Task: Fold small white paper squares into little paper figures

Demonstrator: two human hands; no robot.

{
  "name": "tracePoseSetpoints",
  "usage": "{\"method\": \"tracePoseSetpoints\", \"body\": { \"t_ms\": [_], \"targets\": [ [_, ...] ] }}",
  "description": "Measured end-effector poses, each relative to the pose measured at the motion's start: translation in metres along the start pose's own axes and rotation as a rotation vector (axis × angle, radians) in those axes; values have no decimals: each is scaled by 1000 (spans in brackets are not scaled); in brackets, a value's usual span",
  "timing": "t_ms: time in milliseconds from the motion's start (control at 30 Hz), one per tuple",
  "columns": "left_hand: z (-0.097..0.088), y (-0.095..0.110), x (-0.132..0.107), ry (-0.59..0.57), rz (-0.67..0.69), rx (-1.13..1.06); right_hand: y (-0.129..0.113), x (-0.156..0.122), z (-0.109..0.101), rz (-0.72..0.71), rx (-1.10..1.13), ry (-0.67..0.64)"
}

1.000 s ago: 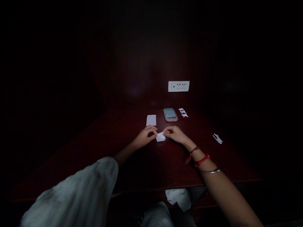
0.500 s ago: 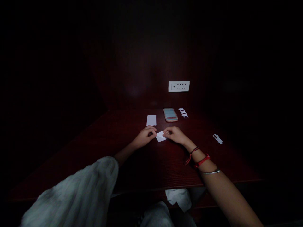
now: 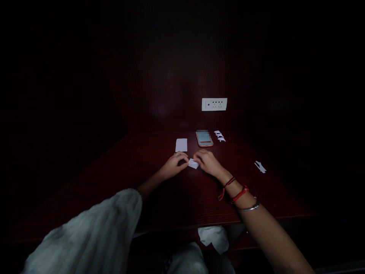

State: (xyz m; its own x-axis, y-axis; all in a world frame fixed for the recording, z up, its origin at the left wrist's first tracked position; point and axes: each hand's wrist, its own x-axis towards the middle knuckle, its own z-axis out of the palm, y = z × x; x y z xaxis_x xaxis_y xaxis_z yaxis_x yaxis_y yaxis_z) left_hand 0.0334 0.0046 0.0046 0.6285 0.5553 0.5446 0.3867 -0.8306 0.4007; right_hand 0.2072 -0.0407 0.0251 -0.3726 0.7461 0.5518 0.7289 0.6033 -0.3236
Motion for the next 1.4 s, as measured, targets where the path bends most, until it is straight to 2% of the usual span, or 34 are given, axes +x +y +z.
{"method": "tracePoseSetpoints", "body": {
  "t_ms": [233, 400, 700, 900, 1033, 1167, 1300, 1400],
  "targets": [
    [-3, 7, 0, 88, 43, 14, -3, -2, 2, -8, 65, -21],
    [-1, 7, 0, 73, 84, 16, -5, -1, 4, -20, 105, -23],
    [-3, 15, 1, 82, 77, -14, -7, 0, 8, 18, 145, -71],
    [-11, 13, 3, 182, 29, -14, 13, -5, -3, 75, 137, -81],
    [-15, 7, 5, 253, -58, -29, 26, -10, -12, 140, 109, -25],
    [-10, 2, 6, 187, -83, -90, 20, -8, -12, 126, 155, 30],
    [0, -5, 7, 98, -115, -127, 10, -6, -3, 82, 236, -28],
    [4, -11, 5, 16, -202, -40, 12, -7, 4, 99, 288, -70]
  ]
}}
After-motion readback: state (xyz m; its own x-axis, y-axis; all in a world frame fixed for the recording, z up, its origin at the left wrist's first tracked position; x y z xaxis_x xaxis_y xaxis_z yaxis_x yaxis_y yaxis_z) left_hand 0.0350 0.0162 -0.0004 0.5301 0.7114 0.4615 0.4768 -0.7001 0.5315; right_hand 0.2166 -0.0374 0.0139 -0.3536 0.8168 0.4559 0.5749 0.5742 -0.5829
